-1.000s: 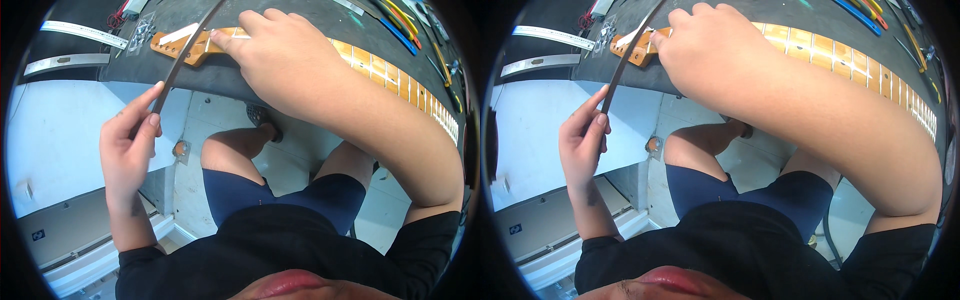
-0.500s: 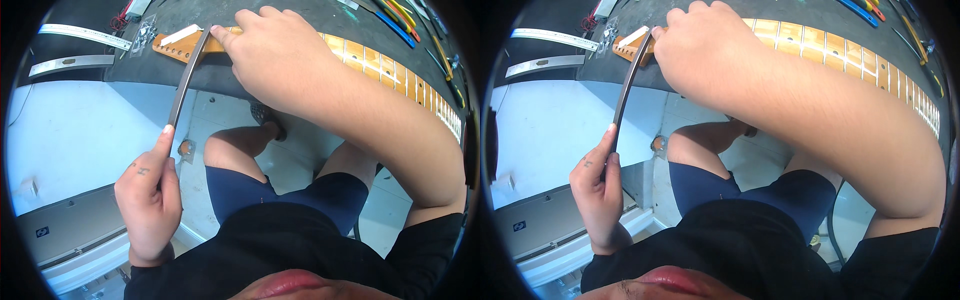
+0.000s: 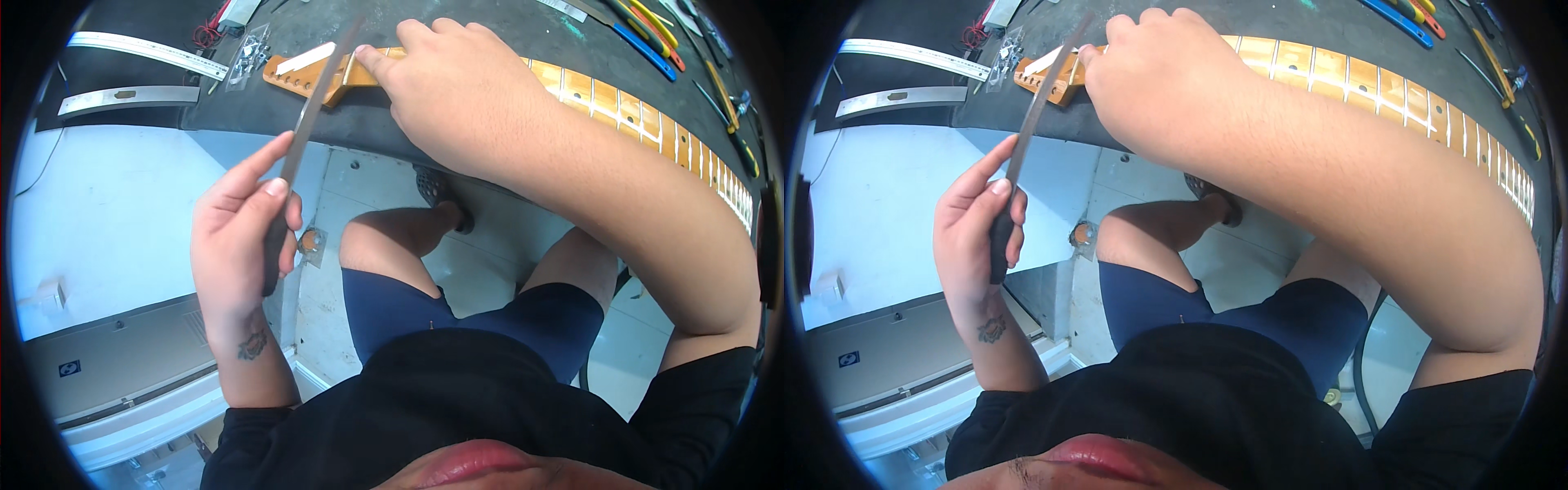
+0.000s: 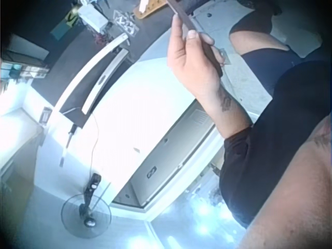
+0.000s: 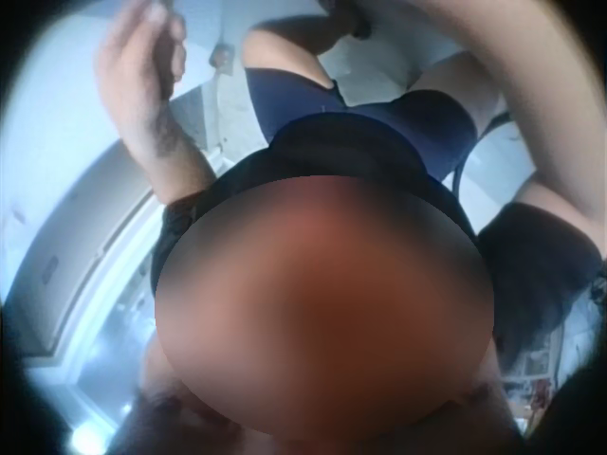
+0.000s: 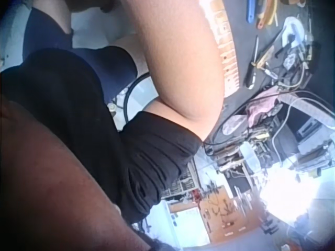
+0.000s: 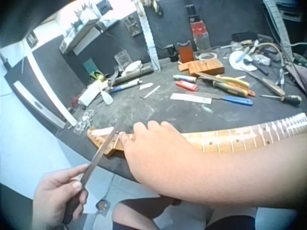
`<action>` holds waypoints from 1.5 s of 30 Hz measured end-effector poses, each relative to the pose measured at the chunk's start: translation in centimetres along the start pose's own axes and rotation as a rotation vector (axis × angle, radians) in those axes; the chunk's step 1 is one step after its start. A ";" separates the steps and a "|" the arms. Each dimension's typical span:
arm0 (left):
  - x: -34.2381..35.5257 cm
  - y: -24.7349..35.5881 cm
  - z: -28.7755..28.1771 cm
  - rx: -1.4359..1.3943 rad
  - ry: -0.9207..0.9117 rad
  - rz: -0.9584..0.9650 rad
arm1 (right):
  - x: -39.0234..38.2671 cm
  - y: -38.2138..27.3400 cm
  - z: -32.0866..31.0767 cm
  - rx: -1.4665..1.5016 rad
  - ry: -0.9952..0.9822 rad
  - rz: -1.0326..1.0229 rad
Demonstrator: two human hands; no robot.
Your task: The person uses a ruler to measure a guitar neck, applies a piece of tape, and uses a file to smooth the end of the neck while holding the file with both hands.
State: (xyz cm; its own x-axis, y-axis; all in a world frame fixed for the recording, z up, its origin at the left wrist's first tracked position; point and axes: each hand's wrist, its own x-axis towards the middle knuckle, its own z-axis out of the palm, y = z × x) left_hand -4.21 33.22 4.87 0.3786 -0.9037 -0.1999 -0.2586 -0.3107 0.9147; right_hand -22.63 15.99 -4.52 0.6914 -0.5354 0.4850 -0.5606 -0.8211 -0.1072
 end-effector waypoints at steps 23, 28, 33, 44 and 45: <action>-1.5 -2.4 -1.5 0.160 -0.016 0.046 | 0.9 0.3 -4.6 0.159 -0.319 -0.055; 1.6 -0.5 -0.1 0.159 -0.047 0.054 | 1.3 0.4 -4.1 0.156 -0.302 -0.018; -2.4 -2.6 -1.8 0.280 -0.001 0.092 | 1.2 0.8 -4.2 0.182 -0.325 -0.045; -2.1 -4.8 -2.1 0.298 -0.031 0.176 | 0.6 -0.5 0.1 0.126 -0.004 -0.027; -2.0 -4.9 -1.9 0.287 -0.018 0.174 | 0.8 -0.1 0.1 0.099 -0.026 -0.007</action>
State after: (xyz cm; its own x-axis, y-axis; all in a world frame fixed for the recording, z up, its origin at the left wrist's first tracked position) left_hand -1.98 37.08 1.46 0.2916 -0.9548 -0.0577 -0.5588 -0.2190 0.7998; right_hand -21.97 15.61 -4.19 0.7076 -0.5331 0.4638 -0.5084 -0.8399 -0.1899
